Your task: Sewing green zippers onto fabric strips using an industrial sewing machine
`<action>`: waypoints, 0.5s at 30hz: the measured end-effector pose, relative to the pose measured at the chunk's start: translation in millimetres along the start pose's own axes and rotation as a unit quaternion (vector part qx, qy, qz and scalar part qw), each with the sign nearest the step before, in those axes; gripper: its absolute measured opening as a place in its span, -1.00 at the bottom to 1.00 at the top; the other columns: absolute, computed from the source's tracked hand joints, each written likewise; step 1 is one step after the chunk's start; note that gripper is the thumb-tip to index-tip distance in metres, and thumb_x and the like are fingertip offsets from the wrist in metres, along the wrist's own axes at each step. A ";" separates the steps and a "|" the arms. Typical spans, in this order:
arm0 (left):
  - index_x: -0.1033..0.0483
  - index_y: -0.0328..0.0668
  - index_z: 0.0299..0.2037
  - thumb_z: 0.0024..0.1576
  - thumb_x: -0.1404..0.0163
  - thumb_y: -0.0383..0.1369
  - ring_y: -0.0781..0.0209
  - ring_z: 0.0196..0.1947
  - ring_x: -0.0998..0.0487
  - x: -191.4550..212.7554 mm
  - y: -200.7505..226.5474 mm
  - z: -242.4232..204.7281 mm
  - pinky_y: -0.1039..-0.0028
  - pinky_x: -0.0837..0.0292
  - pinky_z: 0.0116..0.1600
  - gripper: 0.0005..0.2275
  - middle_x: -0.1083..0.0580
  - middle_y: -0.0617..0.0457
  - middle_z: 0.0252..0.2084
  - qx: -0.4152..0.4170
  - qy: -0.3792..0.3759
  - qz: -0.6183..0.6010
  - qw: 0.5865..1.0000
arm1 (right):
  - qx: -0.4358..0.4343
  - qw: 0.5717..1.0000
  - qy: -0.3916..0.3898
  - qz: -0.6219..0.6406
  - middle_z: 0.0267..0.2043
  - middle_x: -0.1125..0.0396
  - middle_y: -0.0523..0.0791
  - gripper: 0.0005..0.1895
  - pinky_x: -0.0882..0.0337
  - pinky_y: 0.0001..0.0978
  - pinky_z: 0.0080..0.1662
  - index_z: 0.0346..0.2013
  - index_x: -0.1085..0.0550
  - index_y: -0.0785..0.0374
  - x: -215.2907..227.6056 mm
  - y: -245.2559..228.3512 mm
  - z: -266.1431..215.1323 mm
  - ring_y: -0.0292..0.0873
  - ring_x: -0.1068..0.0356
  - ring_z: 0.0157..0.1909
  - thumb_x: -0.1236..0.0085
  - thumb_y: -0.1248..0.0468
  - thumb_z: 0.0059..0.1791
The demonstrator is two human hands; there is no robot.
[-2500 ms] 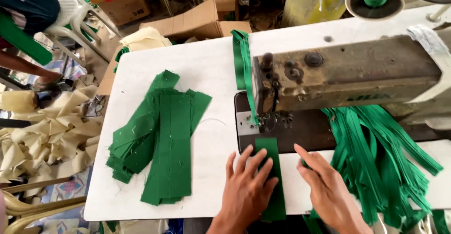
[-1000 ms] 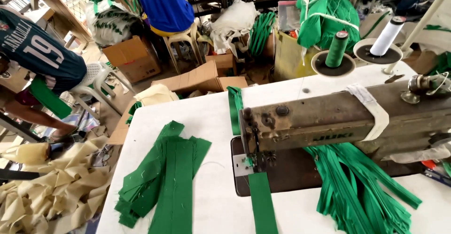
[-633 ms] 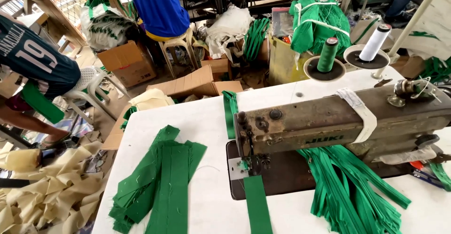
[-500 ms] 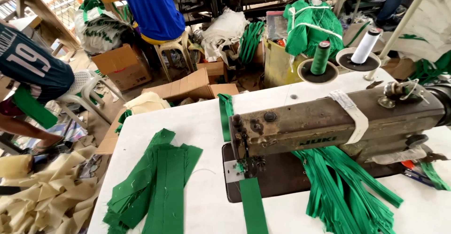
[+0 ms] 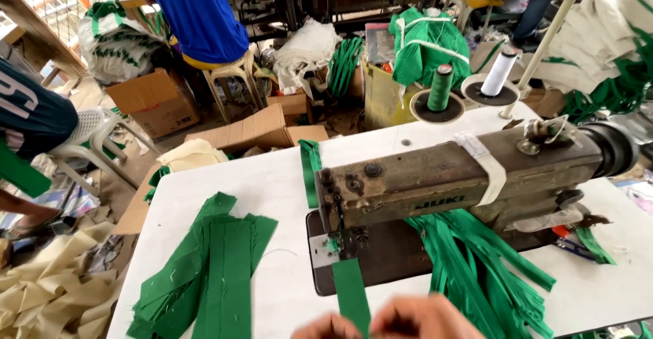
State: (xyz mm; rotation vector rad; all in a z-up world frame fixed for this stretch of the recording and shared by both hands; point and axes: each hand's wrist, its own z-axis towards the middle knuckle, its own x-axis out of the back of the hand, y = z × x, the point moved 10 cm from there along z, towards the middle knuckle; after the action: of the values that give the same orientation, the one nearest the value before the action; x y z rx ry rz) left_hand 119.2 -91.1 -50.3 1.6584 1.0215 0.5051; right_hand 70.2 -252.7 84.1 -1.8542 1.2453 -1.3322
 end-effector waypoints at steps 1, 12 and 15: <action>-0.52 -0.19 -0.35 0.08 -0.31 -0.48 0.37 -0.65 -0.38 -2.1 5.1 0.0 0.54 -0.22 -0.53 -0.83 -0.45 0.05 -0.65 0.014 0.005 -0.006 1.000 | -0.011 1.000 -0.019 0.005 -0.47 -0.57 -0.30 -0.97 -0.43 -0.55 -0.18 -0.39 -0.70 0.12 -3.2 5.5 9.8 -0.46 -0.42 -0.34 -0.41 0.26 -0.07; -0.59 -0.14 -0.27 0.20 -0.10 -0.38 0.22 -0.46 -0.49 8.5 69.1 30.0 0.40 -0.36 -0.34 -0.94 -0.61 0.10 -0.38 -0.077 0.071 0.286 0.952 | -0.016 0.989 -0.013 -0.146 -0.38 -0.61 -0.26 -0.92 -0.29 -0.38 -0.30 -0.27 -0.66 0.05 -27.3 33.8 100.6 -0.33 -0.36 -0.41 -0.29 0.18 -0.01; -0.61 -0.12 -0.24 0.19 -0.11 -0.36 0.27 -0.58 -0.33 12.2 60.7 40.3 0.43 -0.24 -0.41 -0.94 -0.51 0.10 -0.53 -0.068 0.075 0.290 0.952 | -0.027 0.988 -0.030 -0.151 -0.20 -0.67 -0.24 -0.85 -0.46 -0.43 -0.21 -0.14 -0.64 0.07 -28.3 37.7 108.0 -0.38 -0.57 -0.23 -0.19 0.23 0.03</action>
State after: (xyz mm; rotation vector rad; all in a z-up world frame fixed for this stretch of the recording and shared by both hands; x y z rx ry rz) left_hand 178.7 -107.3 -9.6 1.8053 0.5702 1.0767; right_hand 153.6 -253.1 0.9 -2.1706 1.0079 -1.3939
